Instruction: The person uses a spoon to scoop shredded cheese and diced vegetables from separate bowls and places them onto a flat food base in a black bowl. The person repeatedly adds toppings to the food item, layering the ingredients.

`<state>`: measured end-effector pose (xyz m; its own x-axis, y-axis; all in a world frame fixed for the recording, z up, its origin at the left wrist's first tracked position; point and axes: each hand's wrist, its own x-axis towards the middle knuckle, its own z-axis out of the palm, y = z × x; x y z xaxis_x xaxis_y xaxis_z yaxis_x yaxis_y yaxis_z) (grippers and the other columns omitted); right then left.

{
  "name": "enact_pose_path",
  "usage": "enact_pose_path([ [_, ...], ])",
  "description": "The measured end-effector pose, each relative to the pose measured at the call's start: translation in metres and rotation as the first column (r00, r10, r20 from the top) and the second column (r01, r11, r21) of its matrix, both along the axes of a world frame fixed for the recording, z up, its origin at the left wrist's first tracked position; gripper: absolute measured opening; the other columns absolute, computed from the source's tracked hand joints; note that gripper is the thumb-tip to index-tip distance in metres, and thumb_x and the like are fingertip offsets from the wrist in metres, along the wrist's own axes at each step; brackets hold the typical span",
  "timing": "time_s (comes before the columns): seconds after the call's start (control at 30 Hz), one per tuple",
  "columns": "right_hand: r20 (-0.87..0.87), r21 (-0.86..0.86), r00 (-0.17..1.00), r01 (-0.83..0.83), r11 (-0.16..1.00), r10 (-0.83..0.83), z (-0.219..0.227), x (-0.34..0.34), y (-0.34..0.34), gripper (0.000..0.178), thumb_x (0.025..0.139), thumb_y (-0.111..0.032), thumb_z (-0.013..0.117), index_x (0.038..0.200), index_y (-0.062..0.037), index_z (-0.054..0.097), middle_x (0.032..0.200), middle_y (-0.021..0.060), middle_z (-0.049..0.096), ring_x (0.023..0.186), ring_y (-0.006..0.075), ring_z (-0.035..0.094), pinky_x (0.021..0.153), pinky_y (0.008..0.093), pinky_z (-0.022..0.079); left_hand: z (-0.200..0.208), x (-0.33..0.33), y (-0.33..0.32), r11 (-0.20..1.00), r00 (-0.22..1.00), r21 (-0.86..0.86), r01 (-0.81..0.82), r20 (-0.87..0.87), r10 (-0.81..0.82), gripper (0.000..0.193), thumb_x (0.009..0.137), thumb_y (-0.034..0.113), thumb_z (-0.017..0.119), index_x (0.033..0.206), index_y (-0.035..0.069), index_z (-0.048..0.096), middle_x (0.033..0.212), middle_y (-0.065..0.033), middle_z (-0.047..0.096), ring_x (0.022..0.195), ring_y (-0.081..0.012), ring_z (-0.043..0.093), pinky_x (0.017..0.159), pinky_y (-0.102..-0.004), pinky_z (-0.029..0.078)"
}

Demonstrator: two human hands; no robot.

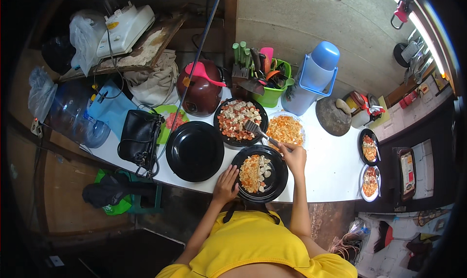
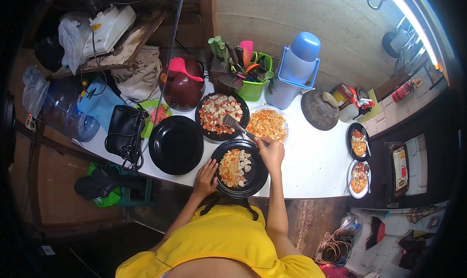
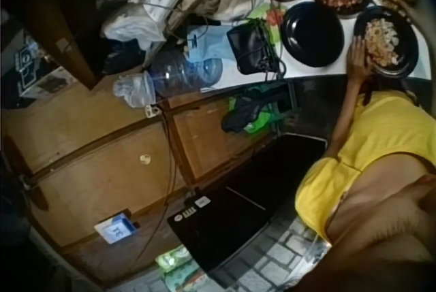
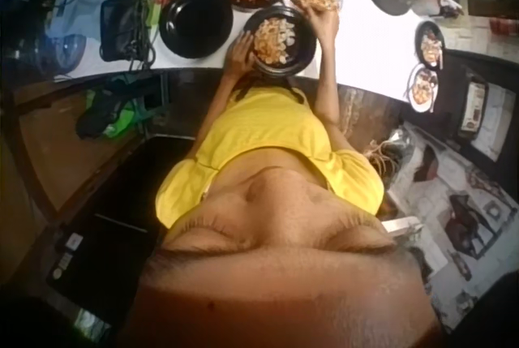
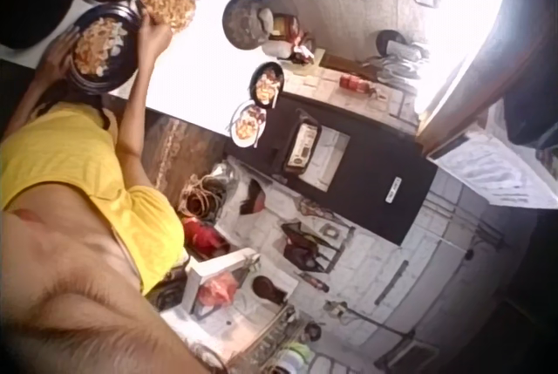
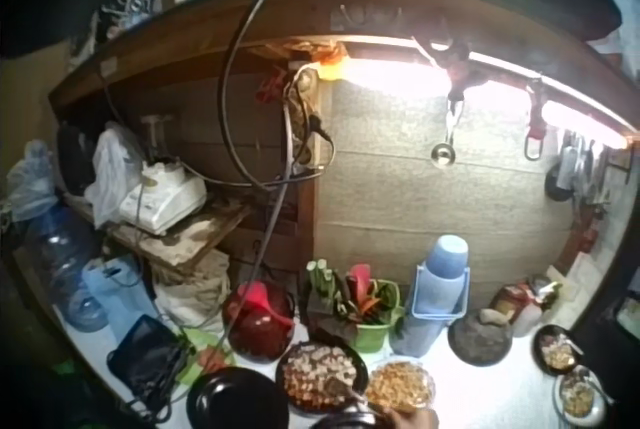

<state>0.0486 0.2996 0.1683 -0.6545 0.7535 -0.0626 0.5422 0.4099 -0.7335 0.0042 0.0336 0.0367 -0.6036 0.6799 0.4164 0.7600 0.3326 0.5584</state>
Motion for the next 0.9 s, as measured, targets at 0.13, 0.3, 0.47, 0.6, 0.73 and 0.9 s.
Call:
enact_pose_path([
  [0.13, -0.104, -0.273, 0.992, 0.035, 0.961, -0.065, -0.017, 0.023, 0.012, 0.03, 0.087, -0.031, 0.072, 0.094, -0.0025, 0.078, 0.068, 0.0052, 0.072, 0.051, 0.0099, 0.061, 0.052, 0.0247, 0.048, 0.001, 0.0, 0.001, 1.0, 1.0, 0.007, 0.01, -0.003, -0.01, 0.049, 0.089, 0.015, 0.052, 0.135, -0.002, 0.052, 0.143, -0.0185, 0.05, 0.137, -0.0352, 0.043, 0.11, -0.0463, 0.037],
  [0.3, -0.102, -0.293, 0.989, 0.076, 0.953, -0.11, -0.019, 0.071, 0.008, 0.032, 0.087, -0.029, 0.072, 0.094, 0.0024, 0.076, 0.069, 0.0076, 0.072, 0.05, 0.0084, 0.058, 0.05, 0.0245, 0.046, -0.003, 0.0, 0.001, 1.0, 1.0, 0.009, 0.011, 0.001, -0.011, 0.048, 0.089, 0.013, 0.051, 0.135, -0.002, 0.053, 0.144, -0.0179, 0.049, 0.137, -0.0349, 0.042, 0.109, -0.0461, 0.037],
  [0.47, -0.045, -0.271, 0.984, 0.153, 0.95, -0.172, -0.018, 0.139, -0.012, 0.032, 0.087, -0.029, 0.072, 0.093, 0.0018, 0.076, 0.068, 0.0066, 0.071, 0.051, 0.0084, 0.058, 0.05, 0.0241, 0.047, -0.003, 0.002, 0.0, 1.0, 1.0, 0.003, 0.004, -0.009, -0.004, 0.05, 0.088, 0.012, 0.051, 0.135, -0.001, 0.052, 0.145, -0.0177, 0.048, 0.138, -0.0346, 0.041, 0.11, -0.0456, 0.037],
  [0.6, 0.04, -0.281, 0.975, 0.223, 0.934, -0.22, -0.023, 0.179, -0.032, 0.031, 0.087, -0.03, 0.072, 0.092, 0.0011, 0.077, 0.067, 0.0049, 0.071, 0.05, 0.0081, 0.059, 0.05, 0.0244, 0.047, -0.007, 0.002, 0.002, 1.0, 1.0, -0.004, 0.004, -0.019, -0.004, 0.05, 0.088, 0.012, 0.05, 0.137, -0.001, 0.051, 0.146, -0.0176, 0.047, 0.139, -0.0341, 0.04, 0.11, -0.0455, 0.036],
  [0.73, 0.059, -0.303, 0.965, 0.262, 0.916, -0.256, -0.03, 0.199, -0.048, 0.031, 0.086, -0.03, 0.074, 0.094, -0.0001, 0.077, 0.068, 0.0048, 0.071, 0.05, 0.008, 0.059, 0.051, 0.0246, 0.048, -0.009, 0.001, 0.001, 1.0, 0.999, -0.018, 0.004, -0.041, -0.005, 0.05, 0.089, 0.012, 0.049, 0.137, -0.001, 0.05, 0.146, -0.0176, 0.047, 0.139, -0.0343, 0.04, 0.11, -0.0457, 0.036],
  [0.9, 0.077, -0.316, 0.959, 0.283, 0.905, -0.273, -0.03, 0.206, -0.057, 0.03, 0.085, -0.029, 0.074, 0.095, -0.0012, 0.077, 0.069, 0.0054, 0.072, 0.051, 0.0088, 0.061, 0.052, 0.0248, 0.049, -0.01, 0.0, 0.002, 1.0, 0.998, -0.024, 0.007, -0.059, -0.008, 0.05, 0.089, 0.013, 0.052, 0.137, -0.002, 0.051, 0.146, -0.0182, 0.047, 0.139, -0.0347, 0.04, 0.11, -0.0459, 0.037],
])
